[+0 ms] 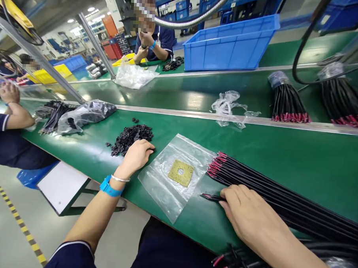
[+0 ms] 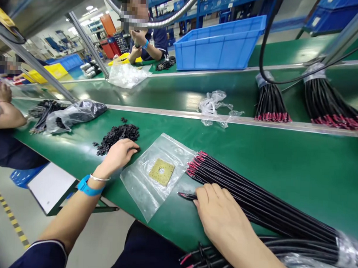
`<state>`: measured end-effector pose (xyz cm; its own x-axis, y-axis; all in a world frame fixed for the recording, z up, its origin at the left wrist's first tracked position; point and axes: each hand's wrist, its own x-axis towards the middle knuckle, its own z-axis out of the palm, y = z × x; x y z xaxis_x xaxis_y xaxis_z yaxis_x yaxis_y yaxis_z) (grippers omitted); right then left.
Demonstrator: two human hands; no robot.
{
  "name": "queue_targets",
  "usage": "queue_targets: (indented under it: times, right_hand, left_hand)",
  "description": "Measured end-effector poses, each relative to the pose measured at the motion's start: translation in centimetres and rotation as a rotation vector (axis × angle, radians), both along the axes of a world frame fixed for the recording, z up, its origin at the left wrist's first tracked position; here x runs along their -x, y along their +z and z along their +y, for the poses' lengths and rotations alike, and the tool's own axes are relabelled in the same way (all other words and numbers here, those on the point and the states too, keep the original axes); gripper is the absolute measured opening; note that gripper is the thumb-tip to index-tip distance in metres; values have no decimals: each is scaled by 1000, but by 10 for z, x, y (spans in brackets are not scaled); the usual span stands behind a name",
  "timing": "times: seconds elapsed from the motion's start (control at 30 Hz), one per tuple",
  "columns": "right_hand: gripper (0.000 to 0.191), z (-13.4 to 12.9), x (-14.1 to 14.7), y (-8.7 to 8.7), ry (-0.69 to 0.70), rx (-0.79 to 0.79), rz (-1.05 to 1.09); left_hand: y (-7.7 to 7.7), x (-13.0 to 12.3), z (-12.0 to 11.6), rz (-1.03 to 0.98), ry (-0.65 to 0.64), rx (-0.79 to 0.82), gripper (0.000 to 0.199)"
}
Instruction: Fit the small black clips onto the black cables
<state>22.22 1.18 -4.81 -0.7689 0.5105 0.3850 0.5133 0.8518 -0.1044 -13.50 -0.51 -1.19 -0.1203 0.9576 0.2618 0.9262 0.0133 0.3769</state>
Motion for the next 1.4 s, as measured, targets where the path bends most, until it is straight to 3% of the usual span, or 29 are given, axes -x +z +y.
queue_targets:
  times: [0.1, 0.3, 0.47, 0.6, 0.67, 0.77, 0.9, 0.97, 1.13, 1.3, 1.4]
  right_hand:
    - [14, 2, -3, 3, 24, 168, 134]
    - [13, 6, -6, 14, 71, 334, 277]
    - [5, 1, -7, 24, 81, 462, 382]
    - [6, 2, -8, 26, 80, 490, 366]
    - [7, 2, -8, 26, 86, 460, 359]
    - [7, 2, -9, 28, 92, 438, 390]
    - [6, 1, -10, 31, 128, 490, 448]
    - [7, 0, -11, 33, 138, 491, 484]
    - [10, -1, -13, 32, 138, 496, 538]
    - [12, 0, -13, 30, 154, 513, 529]
    - [11, 2, -14, 33, 152, 550, 468]
  left_hand:
    - [-1, -6, -1, -67, -13, 6, 16]
    - [0, -62, -25, -250, -193, 93, 27]
    - [-9, -98, -32, 43, -352, -57, 15]
    - [-10, -107, -32, 282, -451, -55, 17]
    - [-6, -109, -31, 283, -474, -43, 18]
    - [2, -116, -32, -30, -391, -18, 13]
    - [8, -146, -41, -879, -102, 123, 17]
    - [8, -164, -46, -1164, -13, 153, 21]
    - [1, -188, -53, -1395, 61, 75, 31]
    - [-7, -186, -57, -1499, -35, 118, 22]
    - [-9, -188, -58, -1583, -32, 175, 36]
